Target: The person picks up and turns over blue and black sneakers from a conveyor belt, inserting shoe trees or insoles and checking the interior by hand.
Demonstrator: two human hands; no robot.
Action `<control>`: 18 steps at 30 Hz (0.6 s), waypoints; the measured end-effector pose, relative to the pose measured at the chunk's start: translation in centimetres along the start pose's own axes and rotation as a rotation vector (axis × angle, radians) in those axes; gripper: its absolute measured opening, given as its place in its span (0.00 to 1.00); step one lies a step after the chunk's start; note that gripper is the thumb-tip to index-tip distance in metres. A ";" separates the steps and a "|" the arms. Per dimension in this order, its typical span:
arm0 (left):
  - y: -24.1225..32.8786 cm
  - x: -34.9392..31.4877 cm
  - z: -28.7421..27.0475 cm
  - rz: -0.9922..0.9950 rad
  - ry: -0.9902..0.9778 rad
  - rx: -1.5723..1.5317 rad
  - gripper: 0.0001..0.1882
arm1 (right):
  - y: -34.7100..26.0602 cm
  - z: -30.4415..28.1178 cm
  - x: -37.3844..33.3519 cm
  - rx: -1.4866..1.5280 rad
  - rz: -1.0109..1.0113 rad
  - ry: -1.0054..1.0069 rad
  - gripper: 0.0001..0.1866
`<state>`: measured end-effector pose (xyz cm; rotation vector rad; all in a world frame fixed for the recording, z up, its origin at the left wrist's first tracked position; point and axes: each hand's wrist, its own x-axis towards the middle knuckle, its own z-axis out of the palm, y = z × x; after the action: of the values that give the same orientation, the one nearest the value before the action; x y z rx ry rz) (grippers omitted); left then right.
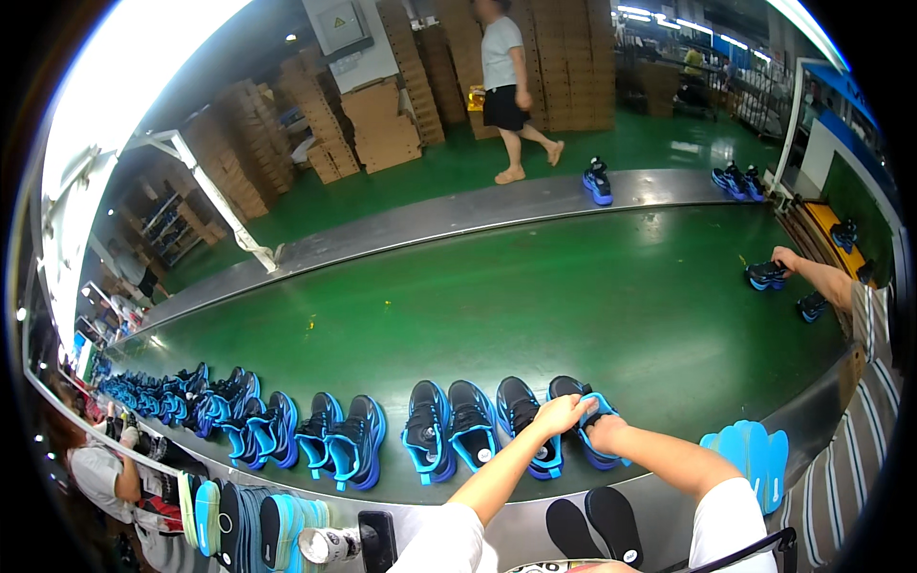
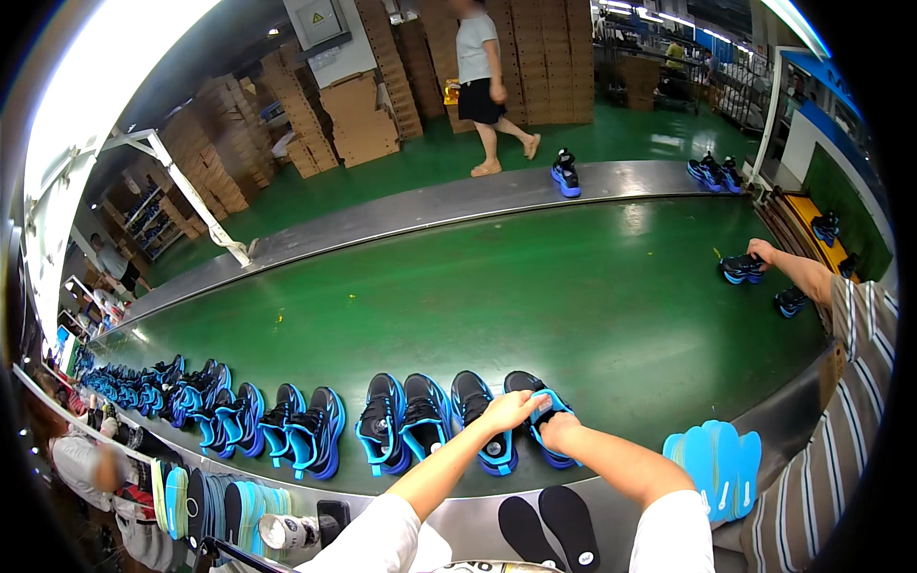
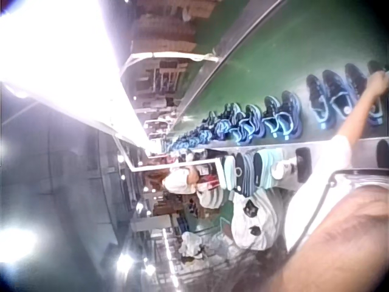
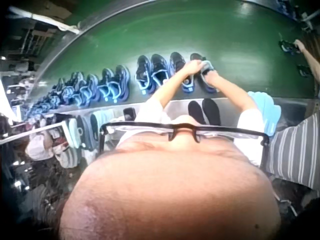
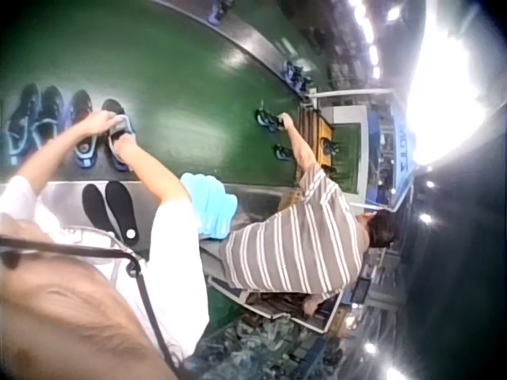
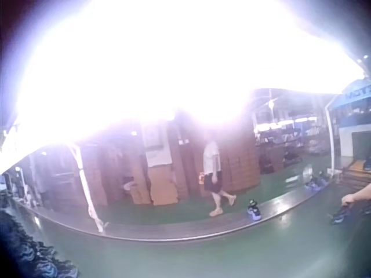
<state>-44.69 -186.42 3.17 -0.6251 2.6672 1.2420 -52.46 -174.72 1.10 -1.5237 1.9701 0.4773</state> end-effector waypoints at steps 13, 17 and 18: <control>-0.4 0.9 0.6 0.018 -0.009 -0.052 0.27 | 1.1 2.0 1.8 -0.400 -0.188 -0.089 0.19; 0.1 1.2 0.1 -0.018 -0.036 -0.074 0.27 | 2.0 2.1 2.9 -0.222 -0.234 -0.026 0.18; 0.1 1.3 -0.1 -0.083 -0.048 -0.092 0.27 | 2.0 1.8 2.6 -0.234 -0.192 -0.113 0.16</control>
<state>-45.95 -186.87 2.98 -0.7015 2.5296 1.3461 -54.33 -175.00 -2.05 -1.7681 1.7092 0.7141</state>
